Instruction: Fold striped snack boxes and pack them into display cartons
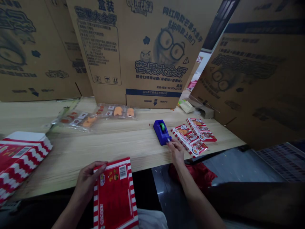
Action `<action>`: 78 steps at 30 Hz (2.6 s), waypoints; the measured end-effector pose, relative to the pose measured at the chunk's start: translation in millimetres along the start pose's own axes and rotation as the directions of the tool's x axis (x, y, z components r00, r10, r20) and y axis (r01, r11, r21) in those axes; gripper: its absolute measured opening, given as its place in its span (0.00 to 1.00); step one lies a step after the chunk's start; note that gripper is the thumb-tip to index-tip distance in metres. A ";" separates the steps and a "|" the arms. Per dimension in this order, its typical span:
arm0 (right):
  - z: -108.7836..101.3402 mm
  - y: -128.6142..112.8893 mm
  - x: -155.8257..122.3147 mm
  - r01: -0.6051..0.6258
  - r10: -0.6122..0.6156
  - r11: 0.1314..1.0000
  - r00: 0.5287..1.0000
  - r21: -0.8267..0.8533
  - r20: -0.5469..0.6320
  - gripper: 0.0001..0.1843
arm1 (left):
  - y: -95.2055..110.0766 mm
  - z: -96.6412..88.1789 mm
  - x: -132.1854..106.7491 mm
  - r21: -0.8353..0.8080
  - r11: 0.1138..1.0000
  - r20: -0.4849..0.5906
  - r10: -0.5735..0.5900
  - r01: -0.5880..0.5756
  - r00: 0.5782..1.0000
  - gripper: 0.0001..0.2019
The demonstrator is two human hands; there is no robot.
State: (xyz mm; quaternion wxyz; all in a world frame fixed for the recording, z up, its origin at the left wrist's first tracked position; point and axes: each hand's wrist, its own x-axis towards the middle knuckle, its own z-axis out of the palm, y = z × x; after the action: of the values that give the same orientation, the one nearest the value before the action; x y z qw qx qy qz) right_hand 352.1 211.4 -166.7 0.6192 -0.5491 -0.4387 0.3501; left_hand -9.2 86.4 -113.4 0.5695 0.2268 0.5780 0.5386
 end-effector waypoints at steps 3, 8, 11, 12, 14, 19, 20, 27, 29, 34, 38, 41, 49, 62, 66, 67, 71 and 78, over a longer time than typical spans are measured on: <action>-3.0 5.7 -2.3 0.006 -0.009 0.999 0.997 -0.031 -0.075 0.13 | 13.7 4.8 6.8 0.053 0.999 0.047 0.002 -0.004 0.999 0.18; 9.0 -15.6 -21.7 0.004 -0.003 0.999 1.000 -0.054 0.025 0.15 | 39.9 12.5 21.5 0.242 0.955 0.254 0.108 -0.171 0.961 0.13; 43.6 -48.6 -43.8 0.054 -0.012 0.996 0.875 -0.073 0.483 0.14 | 51.1 22.6 30.6 0.374 0.895 0.398 0.081 -0.242 0.914 0.13; 58.7 -60.9 -50.8 0.105 -0.032 0.992 0.755 -0.073 0.655 0.13 | 53.2 26.8 32.8 0.406 0.876 0.437 0.066 -0.262 0.897 0.12; 88.7 -82.9 -61.9 0.244 -0.079 0.968 0.502 -0.053 0.861 0.13 | 54.8 34.0 35.7 0.442 0.844 0.495 0.051 -0.302 0.867 0.11; 136.0 -106.0 -68.1 0.610 -0.120 0.787 0.307 -0.098 0.944 0.10 | 50.8 26.7 37.1 0.423 0.839 0.560 0.056 -0.343 0.827 0.10; 141.4 -106.1 -66.0 0.632 -0.104 0.767 0.289 -0.108 0.951 0.10 | 50.6 20.9 36.6 0.411 0.844 0.565 0.060 -0.344 0.823 0.11; 191.8 -98.5 -52.4 0.194 0.216 0.956 0.049 -0.222 0.975 0.19 | 73.2 -12.3 23.4 0.333 0.806 0.655 0.177 -0.490 0.735 0.09; 213.9 -89.9 -53.8 -0.153 0.295 0.940 -0.081 -0.305 0.952 0.29 | 80.8 -17.5 23.4 0.256 0.836 0.681 0.200 -0.486 0.704 0.09; 284.3 -56.4 -30.8 -0.580 0.382 0.802 0.314 -0.143 0.869 0.23 | 74.3 -49.6 39.3 0.013 0.930 0.026 0.366 -0.366 0.930 0.10; 335.3 -35.1 22.6 -0.675 0.535 0.732 0.649 0.086 0.542 0.19 | 41.6 -97.6 43.4 0.039 0.934 -0.537 0.319 -0.355 0.781 0.17; 359.8 -26.3 50.5 -0.725 0.616 0.669 0.664 0.164 0.423 0.12 | 16.6 -125.7 37.2 0.483 0.838 -0.522 0.508 -0.254 0.685 0.18; 375.2 -14.6 50.8 -0.801 0.741 0.557 0.599 0.221 0.304 0.17 | 38.7 -98.4 55.0 0.876 -0.211 0.481 0.323 -0.433 0.815 0.60; 273.0 -16.6 70.4 -0.544 0.575 0.802 0.815 0.248 -0.073 0.14 | 46.2 -66.3 47.5 0.808 -0.305 0.542 0.053 -0.503 0.839 0.60; 247.2 -41.4 72.7 -0.405 0.413 0.889 0.911 0.214 0.010 0.24 | 44.7 -72.9 36.5 0.855 -0.285 0.496 0.198 -0.434 0.846 0.57; 235.7 -48.7 71.8 -0.380 0.374 0.903 0.925 0.201 0.070 0.25 | 44.7 -74.6 34.9 0.865 -0.275 0.482 0.225 -0.420 0.847 0.56; 185.1 -69.6 58.2 -0.215 0.162 0.976 0.797 0.023 0.582 0.28 | 44.3 -75.8 31.5 0.889 -0.261 0.445 0.304 -0.376 0.842 0.55; 159.8 -81.4 15.8 0.274 0.076 0.942 0.387 -0.193 0.919 0.23 | 39.0 -62.3 32.3 0.888 -0.294 0.453 0.422 -0.354 0.785 0.54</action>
State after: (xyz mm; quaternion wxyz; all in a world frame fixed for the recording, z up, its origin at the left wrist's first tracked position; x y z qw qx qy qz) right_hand 205.7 273.0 -81.9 0.1989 -0.3282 -0.7882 0.4811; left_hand -87.2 104.4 -106.7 -0.0180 0.7298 0.6779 0.0863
